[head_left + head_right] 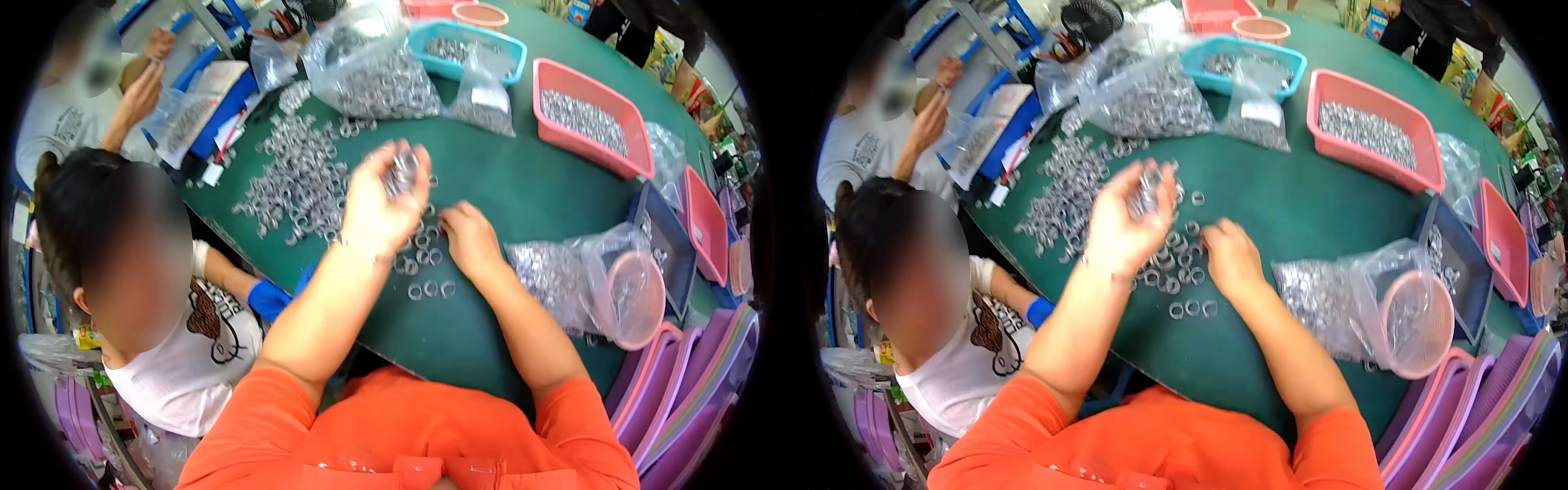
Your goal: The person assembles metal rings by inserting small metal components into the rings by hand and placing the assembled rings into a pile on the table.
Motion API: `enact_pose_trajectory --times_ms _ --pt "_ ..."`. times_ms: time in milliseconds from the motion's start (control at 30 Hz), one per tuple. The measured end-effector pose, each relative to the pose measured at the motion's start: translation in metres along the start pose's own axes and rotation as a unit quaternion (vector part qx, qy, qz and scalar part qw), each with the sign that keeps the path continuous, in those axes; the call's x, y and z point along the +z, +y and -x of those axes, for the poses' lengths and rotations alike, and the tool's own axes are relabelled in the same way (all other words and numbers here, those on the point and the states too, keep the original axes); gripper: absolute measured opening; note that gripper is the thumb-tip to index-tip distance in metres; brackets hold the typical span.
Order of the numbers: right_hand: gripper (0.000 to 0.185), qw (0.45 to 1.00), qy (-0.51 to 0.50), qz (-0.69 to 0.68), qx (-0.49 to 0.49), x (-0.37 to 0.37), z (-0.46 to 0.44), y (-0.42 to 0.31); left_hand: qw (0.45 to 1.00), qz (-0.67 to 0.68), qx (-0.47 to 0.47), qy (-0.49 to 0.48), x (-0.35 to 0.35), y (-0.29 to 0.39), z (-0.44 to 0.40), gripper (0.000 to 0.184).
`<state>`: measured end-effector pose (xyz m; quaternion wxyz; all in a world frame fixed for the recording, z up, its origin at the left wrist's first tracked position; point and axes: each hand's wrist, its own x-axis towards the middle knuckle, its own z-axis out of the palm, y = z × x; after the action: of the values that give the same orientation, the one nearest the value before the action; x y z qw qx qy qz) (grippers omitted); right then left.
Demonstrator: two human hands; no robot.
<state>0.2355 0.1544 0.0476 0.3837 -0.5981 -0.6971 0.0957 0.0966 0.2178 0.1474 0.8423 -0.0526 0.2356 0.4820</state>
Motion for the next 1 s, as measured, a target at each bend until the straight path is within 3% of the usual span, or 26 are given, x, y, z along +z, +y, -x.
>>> enact_pose_trajectory --times_ms 33,67,133,167,233,267,300,367,433,467,500,567,633,700,767,833,867,900,933,1000 --pt "0.014 1.000 0.008 -0.013 0.014 -0.006 0.002 -0.006 0.998 -0.004 0.054 -0.018 0.025 0.016 -0.015 0.014" --pt "0.014 1.000 0.016 -0.015 0.004 -0.011 0.005 -0.008 0.885 -0.344 0.311 -0.043 0.038 0.037 -0.043 0.013" --pt "0.014 0.967 0.049 -0.217 0.125 -0.021 0.010 -0.008 0.945 -0.119 0.300 -0.046 0.100 0.079 -0.081 0.015" --pt "0.014 0.967 0.048 -0.218 0.124 -0.029 0.009 -0.005 0.946 -0.093 0.309 -0.029 0.120 0.094 -0.098 0.016" --pt "0.014 0.974 0.050 -0.185 0.119 -0.043 0.020 0.001 0.944 -0.106 0.312 0.002 0.134 0.107 -0.116 0.017" --pt "0.013 0.970 0.068 -0.192 0.129 -0.045 0.025 0.006 0.899 -0.254 0.356 0.039 0.132 0.118 -0.134 0.018" --pt "0.010 0.967 0.068 -0.198 0.142 -0.051 0.029 0.007 0.830 -0.398 0.386 0.067 0.131 0.135 -0.157 0.020" --pt "0.008 0.929 0.092 -0.277 0.227 -0.055 0.032 0.004 0.624 -0.654 0.416 0.097 0.128 0.153 -0.183 0.027" --pt "0.008 0.924 0.077 -0.274 0.255 -0.054 0.037 0.010 0.522 -0.720 0.455 -0.038 0.123 0.078 -0.110 0.036" --pt "0.009 0.922 0.069 -0.272 0.266 -0.055 0.038 0.012 0.400 -0.798 0.443 -0.084 0.104 0.062 -0.096 0.026" --pt "0.009 0.921 0.065 -0.271 0.271 -0.056 0.037 0.012 0.267 -0.856 0.423 -0.130 0.087 0.048 -0.086 0.018" --pt "0.012 0.924 0.030 -0.248 0.289 -0.060 0.034 0.007 0.121 -0.962 0.230 -0.087 0.037 0.008 -0.074 0.014" --pt "0.012 0.910 0.018 -0.283 0.301 -0.061 0.032 0.002 0.104 -0.971 0.182 -0.112 -0.015 -0.002 -0.075 0.013" --pt "0.012 0.894 0.012 -0.316 0.316 -0.063 0.030 0.000 0.111 -0.972 0.151 -0.140 -0.037 -0.007 -0.073 0.013" --pt "0.011 0.870 -0.006 -0.370 0.325 -0.064 0.032 0.000 0.178 -0.957 0.183 -0.140 -0.043 -0.007 -0.066 0.009" --pt "0.011 0.860 -0.002 -0.399 0.319 -0.064 0.034 -0.001 0.469 -0.869 0.137 -0.077 -0.034 -0.019 -0.043 0.009" --pt "0.011 0.848 0.001 -0.432 0.308 -0.064 0.035 -0.001 0.472 -0.868 0.137 -0.078 -0.031 -0.024 -0.032 0.009" --pt "0.011 0.849 -0.001 -0.431 0.307 -0.064 0.036 -0.003 0.658 -0.748 0.037 -0.072 -0.030 -0.027 -0.020 0.012" --pt "0.011 0.837 0.007 -0.459 0.297 -0.066 0.036 -0.005 0.806 -0.586 -0.063 -0.063 -0.031 -0.028 -0.011 0.014" --pt "0.011 0.824 0.014 -0.488 0.286 -0.067 0.036 -0.008 0.830 -0.544 -0.101 -0.068 -0.038 -0.029 0.000 0.018"
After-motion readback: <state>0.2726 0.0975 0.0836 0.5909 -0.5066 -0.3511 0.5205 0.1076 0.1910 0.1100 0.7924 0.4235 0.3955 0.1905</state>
